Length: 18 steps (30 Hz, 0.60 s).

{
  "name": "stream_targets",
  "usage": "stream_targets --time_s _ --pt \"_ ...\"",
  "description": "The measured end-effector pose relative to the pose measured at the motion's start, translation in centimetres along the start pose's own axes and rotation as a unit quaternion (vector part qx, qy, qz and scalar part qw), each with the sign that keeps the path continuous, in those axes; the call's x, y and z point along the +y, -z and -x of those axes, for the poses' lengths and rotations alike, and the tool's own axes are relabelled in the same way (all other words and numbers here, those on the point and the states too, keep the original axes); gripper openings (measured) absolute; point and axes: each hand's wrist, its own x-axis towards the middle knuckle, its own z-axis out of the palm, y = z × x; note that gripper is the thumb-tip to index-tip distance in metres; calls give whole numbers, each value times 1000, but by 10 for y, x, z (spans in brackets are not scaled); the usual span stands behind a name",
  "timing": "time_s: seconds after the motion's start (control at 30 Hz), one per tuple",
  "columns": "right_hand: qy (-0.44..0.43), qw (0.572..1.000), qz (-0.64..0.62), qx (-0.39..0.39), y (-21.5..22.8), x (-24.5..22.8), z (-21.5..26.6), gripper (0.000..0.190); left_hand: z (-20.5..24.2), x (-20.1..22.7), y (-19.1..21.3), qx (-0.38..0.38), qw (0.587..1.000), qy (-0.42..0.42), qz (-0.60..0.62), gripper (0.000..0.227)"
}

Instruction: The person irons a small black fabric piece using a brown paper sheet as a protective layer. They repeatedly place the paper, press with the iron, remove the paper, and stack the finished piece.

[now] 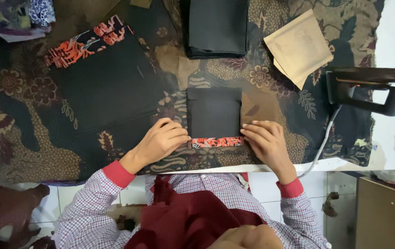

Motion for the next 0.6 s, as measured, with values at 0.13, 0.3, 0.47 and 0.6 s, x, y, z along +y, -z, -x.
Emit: stream_targets --time_s 0.13,0.3,0.47,0.6 --pt "24 999 8 -27 -3 1 -2 32 -9 -7 3 -36 997 -65 -20 21" --pt "33 998 24 -41 0 -7 -2 39 -21 -11 7 -76 980 -150 -109 20" --pt "25 999 17 -27 -1 -16 -2 66 -29 -12 2 -110 963 -193 -154 11" --pt "17 999 48 -20 -6 -18 -1 54 -41 -9 -11 -37 998 -39 22 5"
